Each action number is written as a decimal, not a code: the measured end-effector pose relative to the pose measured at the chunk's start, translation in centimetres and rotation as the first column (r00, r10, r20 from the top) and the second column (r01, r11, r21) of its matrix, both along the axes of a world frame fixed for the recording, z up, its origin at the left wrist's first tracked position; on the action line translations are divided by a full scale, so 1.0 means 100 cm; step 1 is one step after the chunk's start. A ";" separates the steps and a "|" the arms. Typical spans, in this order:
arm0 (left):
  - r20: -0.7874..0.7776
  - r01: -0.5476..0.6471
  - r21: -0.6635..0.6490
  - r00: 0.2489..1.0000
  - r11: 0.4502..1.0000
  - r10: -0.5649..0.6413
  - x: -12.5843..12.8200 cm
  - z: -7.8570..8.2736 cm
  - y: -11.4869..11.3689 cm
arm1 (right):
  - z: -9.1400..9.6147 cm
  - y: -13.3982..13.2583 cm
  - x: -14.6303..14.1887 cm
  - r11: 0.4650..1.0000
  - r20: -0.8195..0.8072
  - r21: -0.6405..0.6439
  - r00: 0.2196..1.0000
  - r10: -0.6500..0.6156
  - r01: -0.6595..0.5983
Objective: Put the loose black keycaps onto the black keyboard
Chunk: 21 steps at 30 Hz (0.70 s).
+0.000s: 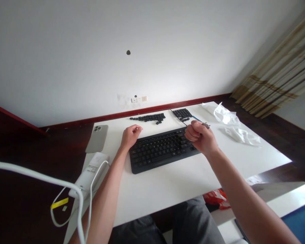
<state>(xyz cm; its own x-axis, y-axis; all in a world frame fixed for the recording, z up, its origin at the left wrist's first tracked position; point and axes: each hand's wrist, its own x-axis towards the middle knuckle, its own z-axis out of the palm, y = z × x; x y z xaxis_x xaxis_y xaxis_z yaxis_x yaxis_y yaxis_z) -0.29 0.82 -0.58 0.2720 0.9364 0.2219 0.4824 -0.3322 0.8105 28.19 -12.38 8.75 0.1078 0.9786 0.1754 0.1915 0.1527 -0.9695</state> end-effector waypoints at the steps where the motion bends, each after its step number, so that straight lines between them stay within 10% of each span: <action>1: 0.003 -0.002 -0.004 1.000 1.000 0.002 0.000 0.000 0.000 | -0.004 0.000 -0.005 0.999 -0.118 -0.014 0.992 -0.051 0.050; 8: 0.012 -0.005 -0.025 1.000 1.000 0.006 0.001 0.001 0.000 | -0.036 0.010 -0.048 0.998 -0.470 -0.042 0.883 0.018 -0.042; 21: 0.004 -0.008 -0.006 1.000 1.000 0.008 0.001 0.000 0.000 | -0.054 0.017 -0.055 0.989 -0.582 0.001 0.804 0.120 -0.147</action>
<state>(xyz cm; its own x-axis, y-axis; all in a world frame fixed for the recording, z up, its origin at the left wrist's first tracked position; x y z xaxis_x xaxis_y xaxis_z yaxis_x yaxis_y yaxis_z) -0.22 0.81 -0.54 0.2638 0.9397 0.2175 0.4813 -0.3236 0.8146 22.74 -10.67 3.33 0.0437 0.9957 0.0811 -0.4272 0.0920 -0.8995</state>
